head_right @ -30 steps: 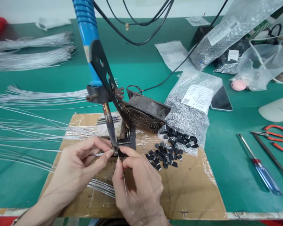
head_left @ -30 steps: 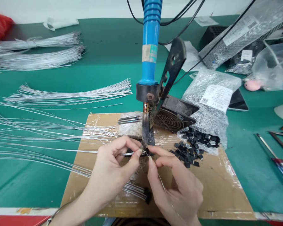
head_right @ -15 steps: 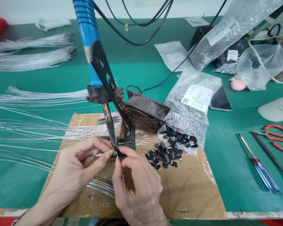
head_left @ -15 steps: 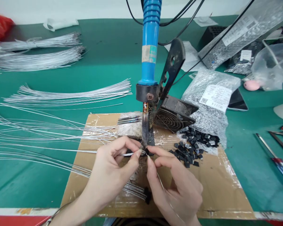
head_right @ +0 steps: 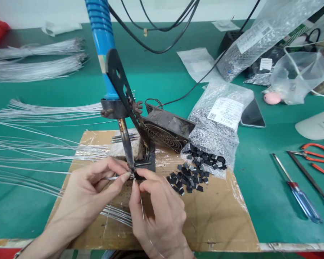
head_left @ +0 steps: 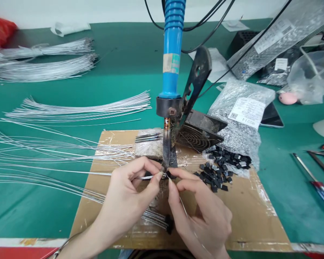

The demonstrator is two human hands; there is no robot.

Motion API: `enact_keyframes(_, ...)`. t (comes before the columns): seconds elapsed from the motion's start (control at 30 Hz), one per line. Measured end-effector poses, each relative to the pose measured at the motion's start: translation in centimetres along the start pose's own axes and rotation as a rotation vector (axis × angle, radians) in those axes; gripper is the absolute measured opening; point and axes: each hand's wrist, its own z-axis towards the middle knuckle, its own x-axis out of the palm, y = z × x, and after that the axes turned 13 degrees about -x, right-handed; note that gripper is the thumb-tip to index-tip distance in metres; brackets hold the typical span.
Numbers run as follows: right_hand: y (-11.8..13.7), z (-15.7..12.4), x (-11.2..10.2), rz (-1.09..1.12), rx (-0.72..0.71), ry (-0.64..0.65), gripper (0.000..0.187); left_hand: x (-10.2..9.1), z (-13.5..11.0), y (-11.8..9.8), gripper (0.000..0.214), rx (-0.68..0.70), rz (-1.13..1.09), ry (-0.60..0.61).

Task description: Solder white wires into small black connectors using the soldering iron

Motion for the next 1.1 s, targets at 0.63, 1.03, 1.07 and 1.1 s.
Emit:
enact_keyframes(0.63,-0.8,-0.8,-0.7,0.093,0.122,0.023,0.015,0.0,-0.3,0.5,0.014,0.07,0.18,-0.043)
enact_keyframes(1.03,-5.8,-3.8,-6.1,0.299,0.654,-0.506,0.032,0.6,-6.2,6.3,0.016,0.32,0.494,-0.105)
enact_keyframes(1.07,-6.0,-4.0,-6.2,0.277,0.679,-0.497,0.033,0.7,-6.1,6.6,0.016,0.302,0.473,-0.095)
enact_keyframes(1.1,-6.0,-4.1,-6.2,0.252,0.693,-0.487,0.034,0.7,-6.0,6.8,0.017,0.292,0.466,-0.095)
